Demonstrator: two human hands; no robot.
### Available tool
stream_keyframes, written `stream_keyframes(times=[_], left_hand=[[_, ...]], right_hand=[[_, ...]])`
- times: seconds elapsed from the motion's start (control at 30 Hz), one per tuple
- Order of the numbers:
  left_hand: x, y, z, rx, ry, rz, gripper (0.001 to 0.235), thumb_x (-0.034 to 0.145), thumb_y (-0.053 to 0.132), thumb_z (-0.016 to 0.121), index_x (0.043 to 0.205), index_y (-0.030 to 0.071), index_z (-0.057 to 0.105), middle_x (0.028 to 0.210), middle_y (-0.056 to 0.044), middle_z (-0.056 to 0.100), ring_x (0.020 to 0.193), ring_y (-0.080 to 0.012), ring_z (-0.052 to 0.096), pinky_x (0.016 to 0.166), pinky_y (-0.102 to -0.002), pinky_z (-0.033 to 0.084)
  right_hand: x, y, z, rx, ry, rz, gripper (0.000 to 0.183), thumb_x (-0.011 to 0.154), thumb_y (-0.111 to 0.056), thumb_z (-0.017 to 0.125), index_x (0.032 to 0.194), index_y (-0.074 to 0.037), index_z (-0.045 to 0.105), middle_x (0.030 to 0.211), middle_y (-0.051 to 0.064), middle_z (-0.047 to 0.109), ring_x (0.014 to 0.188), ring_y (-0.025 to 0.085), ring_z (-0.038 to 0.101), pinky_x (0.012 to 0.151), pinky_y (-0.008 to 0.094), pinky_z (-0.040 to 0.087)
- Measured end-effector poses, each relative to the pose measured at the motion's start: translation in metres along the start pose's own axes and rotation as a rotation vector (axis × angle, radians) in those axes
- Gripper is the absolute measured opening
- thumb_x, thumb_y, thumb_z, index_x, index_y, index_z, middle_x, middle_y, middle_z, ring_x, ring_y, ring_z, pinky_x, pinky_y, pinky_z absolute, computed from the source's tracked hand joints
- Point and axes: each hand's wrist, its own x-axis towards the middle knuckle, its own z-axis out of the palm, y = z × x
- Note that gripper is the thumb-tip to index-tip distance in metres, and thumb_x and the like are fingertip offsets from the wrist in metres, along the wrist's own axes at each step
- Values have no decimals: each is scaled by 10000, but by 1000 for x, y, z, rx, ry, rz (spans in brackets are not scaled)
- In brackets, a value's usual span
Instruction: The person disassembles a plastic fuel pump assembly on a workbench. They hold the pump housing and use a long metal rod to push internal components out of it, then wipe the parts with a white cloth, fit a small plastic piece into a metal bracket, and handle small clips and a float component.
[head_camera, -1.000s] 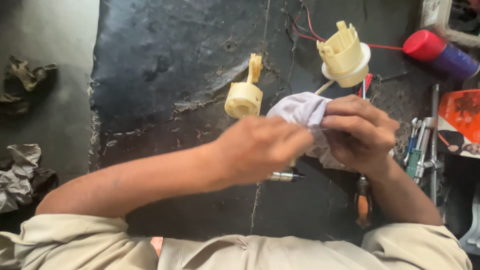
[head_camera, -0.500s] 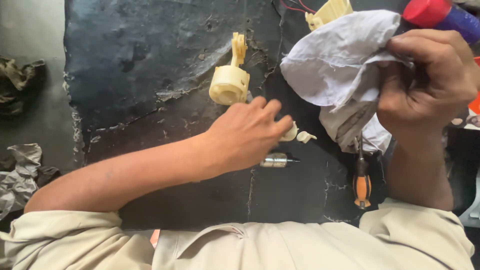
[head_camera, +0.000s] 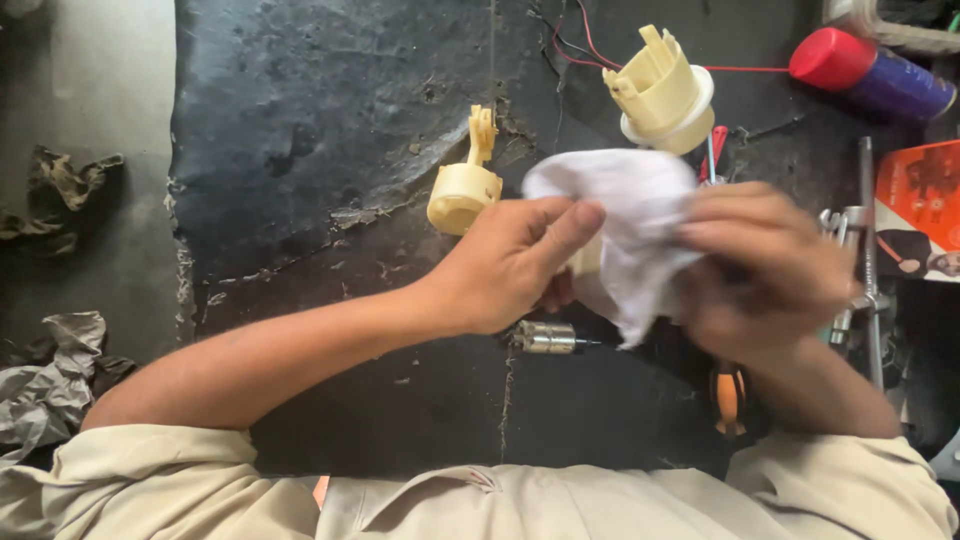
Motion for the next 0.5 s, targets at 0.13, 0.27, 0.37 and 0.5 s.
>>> stream_keyframes(times=[0.13, 0.27, 0.37, 0.5], left_hand=[[-7, -6, 4, 469, 124, 142, 667, 1069, 537, 364, 777, 18, 663, 610, -37, 640, 554, -114, 655, 544, -288, 517], [-8, 0, 1, 341, 253, 250, 664, 1080, 562, 307, 916, 31, 670, 680, -37, 659, 635, -93, 645, 590, -294, 543], [-5, 0, -1, 408, 322, 246, 690, 1087, 569, 286, 927, 28, 683, 679, -47, 652, 633, -106, 626, 587, -313, 524], [-8, 5, 4, 419, 309, 280, 679, 1054, 600, 326, 1011, 35, 700, 649, -49, 644, 599, -156, 638, 570, -331, 514]], right_hand=[[10, -10, 35, 29, -126, -29, 319, 656, 121, 750, 956, 83, 650, 963, 227, 672, 843, 369, 695, 733, 423, 567], [-9, 7, 34, 47, -138, -161, 271, 726, 97, 820, 941, 29, 669, 981, 143, 661, 908, 330, 703, 768, 408, 570], [-16, 11, 31, -15, -140, -243, 262, 731, 93, 837, 916, 28, 663, 977, 133, 663, 917, 339, 710, 773, 411, 578], [-4, 10, 28, 43, -163, -125, 323, 729, 62, 821, 1000, 79, 647, 1039, 179, 676, 947, 352, 709, 819, 414, 583]])
